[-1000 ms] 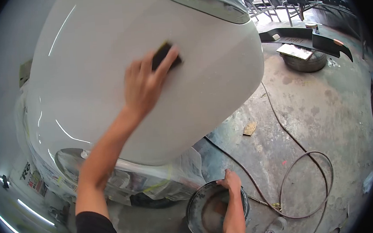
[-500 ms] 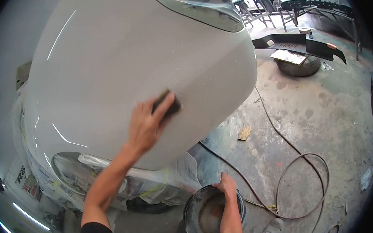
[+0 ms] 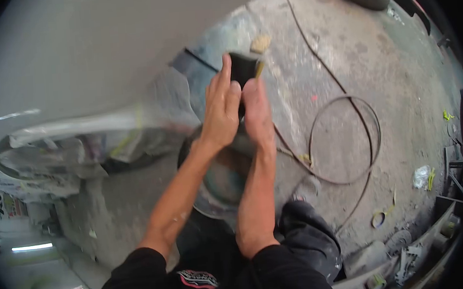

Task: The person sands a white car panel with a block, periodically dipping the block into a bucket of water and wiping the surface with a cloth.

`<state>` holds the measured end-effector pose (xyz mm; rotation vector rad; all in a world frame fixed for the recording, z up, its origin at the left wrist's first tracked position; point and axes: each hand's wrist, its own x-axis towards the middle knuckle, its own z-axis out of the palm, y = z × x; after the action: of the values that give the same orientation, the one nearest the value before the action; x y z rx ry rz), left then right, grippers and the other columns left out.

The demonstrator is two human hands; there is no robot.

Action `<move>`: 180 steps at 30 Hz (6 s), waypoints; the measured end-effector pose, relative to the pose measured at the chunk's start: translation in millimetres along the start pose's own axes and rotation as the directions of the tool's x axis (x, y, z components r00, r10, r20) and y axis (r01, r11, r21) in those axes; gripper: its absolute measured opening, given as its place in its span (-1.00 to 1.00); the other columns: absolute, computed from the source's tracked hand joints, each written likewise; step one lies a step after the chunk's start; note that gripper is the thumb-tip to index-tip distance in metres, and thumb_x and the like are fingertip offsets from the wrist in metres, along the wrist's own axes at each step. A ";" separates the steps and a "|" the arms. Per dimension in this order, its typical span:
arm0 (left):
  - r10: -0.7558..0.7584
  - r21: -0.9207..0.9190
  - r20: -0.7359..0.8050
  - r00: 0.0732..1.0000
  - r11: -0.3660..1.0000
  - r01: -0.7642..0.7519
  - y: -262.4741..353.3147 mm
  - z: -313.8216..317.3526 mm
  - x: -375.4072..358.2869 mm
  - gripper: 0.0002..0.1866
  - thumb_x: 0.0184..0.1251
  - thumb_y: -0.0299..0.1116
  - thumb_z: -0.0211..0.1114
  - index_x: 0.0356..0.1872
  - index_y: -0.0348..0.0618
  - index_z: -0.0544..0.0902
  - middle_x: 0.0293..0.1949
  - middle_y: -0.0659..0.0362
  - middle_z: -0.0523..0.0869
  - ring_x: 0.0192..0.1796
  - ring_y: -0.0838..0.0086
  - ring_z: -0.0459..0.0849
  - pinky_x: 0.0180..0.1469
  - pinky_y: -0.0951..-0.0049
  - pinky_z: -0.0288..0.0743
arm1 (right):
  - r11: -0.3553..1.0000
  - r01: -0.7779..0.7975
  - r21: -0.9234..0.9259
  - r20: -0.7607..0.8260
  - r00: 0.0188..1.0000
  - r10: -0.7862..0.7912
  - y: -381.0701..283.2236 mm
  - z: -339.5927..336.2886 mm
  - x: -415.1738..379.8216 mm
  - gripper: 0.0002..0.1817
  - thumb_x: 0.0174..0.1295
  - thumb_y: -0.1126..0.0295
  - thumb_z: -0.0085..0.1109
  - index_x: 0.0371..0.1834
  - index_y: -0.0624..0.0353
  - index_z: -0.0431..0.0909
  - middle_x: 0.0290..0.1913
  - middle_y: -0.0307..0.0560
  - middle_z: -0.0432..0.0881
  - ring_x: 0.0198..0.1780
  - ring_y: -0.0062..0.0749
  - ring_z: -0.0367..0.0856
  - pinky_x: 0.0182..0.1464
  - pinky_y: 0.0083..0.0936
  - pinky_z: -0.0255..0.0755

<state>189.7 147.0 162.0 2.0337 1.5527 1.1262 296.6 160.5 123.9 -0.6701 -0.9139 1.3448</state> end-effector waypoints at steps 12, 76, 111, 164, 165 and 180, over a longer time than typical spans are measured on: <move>-0.631 -0.295 0.241 0.737 0.676 0.675 -83.9 18.2 -154.6 -0.45 0.71 0.11 0.07 -0.05 -0.22 0.78 -0.11 0.01 0.87 -0.18 0.23 0.79 -0.02 0.11 0.67 | 0.997 -0.054 0.055 -0.375 0.924 0.071 67.6 -36.5 -2.7 -0.25 0.35 0.24 0.47 0.49 0.27 0.27 0.18 -0.02 0.57 0.15 -0.43 0.54 0.28 -0.35 0.46; 0.713 0.640 0.639 0.289 -0.284 -0.714 255.1 -183.6 316.3 -0.35 0.28 -0.21 0.54 0.42 0.12 0.59 0.52 0.05 0.46 0.58 -0.03 0.39 0.61 -0.17 0.24 | 0.978 -0.189 0.091 -0.548 0.810 0.208 132.5 -28.5 19.7 -0.42 0.27 0.27 0.47 0.26 0.22 0.43 -0.01 -0.10 0.62 -0.03 -0.42 0.59 0.05 -0.39 0.51; -0.181 0.265 -0.333 0.925 0.924 0.276 -136.9 -64.0 -206.9 -0.53 0.22 -0.54 0.42 0.20 -0.11 0.71 0.22 -0.07 0.58 0.25 -0.09 0.55 0.32 0.00 0.46 | 0.089 0.075 -0.993 0.114 0.479 0.870 266.1 -42.3 -92.8 -0.23 0.51 0.02 -0.14 0.69 0.23 0.18 0.36 0.43 0.60 0.40 0.23 0.62 0.44 -0.03 0.46; -0.319 0.061 -0.396 0.861 0.927 0.371 -142.3 -56.6 -207.0 -0.48 0.01 -0.52 0.53 0.09 -0.03 0.67 0.20 -0.04 0.53 0.25 -0.12 0.52 0.29 -0.07 0.43 | -0.695 0.623 -0.359 0.855 -0.078 -0.512 -262.1 283.1 134.7 -0.03 -0.13 0.52 0.58 0.48 -0.43 0.55 0.11 -0.11 0.57 0.05 -0.12 0.63 0.04 -0.19 0.48; -0.317 0.079 -0.393 0.863 0.923 0.375 -137.8 -61.4 -205.5 -0.49 0.02 -0.51 0.54 0.09 -0.03 0.67 0.19 -0.04 0.54 0.25 -0.12 0.52 0.28 -0.06 0.44 | -0.674 0.644 -0.362 0.833 -0.102 -0.544 -269.1 316.2 130.1 -0.03 -0.12 0.50 0.58 0.49 -0.44 0.55 0.09 -0.11 0.57 0.03 -0.13 0.63 0.02 -0.20 0.48; -0.279 0.191 -0.366 0.888 0.911 0.365 -125.7 -68.1 -204.5 -0.50 0.09 -0.46 0.55 0.12 -0.02 0.68 0.16 -0.01 0.58 0.20 -0.07 0.59 0.25 -0.02 0.51 | -0.731 0.627 -0.269 0.855 -0.194 -0.481 -291.8 360.9 133.4 -0.22 0.24 0.41 0.36 0.56 -0.50 0.46 -0.07 -0.16 0.58 -0.04 -0.24 0.63 -0.04 -0.25 0.51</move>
<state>39.2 -11.1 41.2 1.6889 2.2149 1.2293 136.3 217.9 575.8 -0.2176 -1.7463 -1.1295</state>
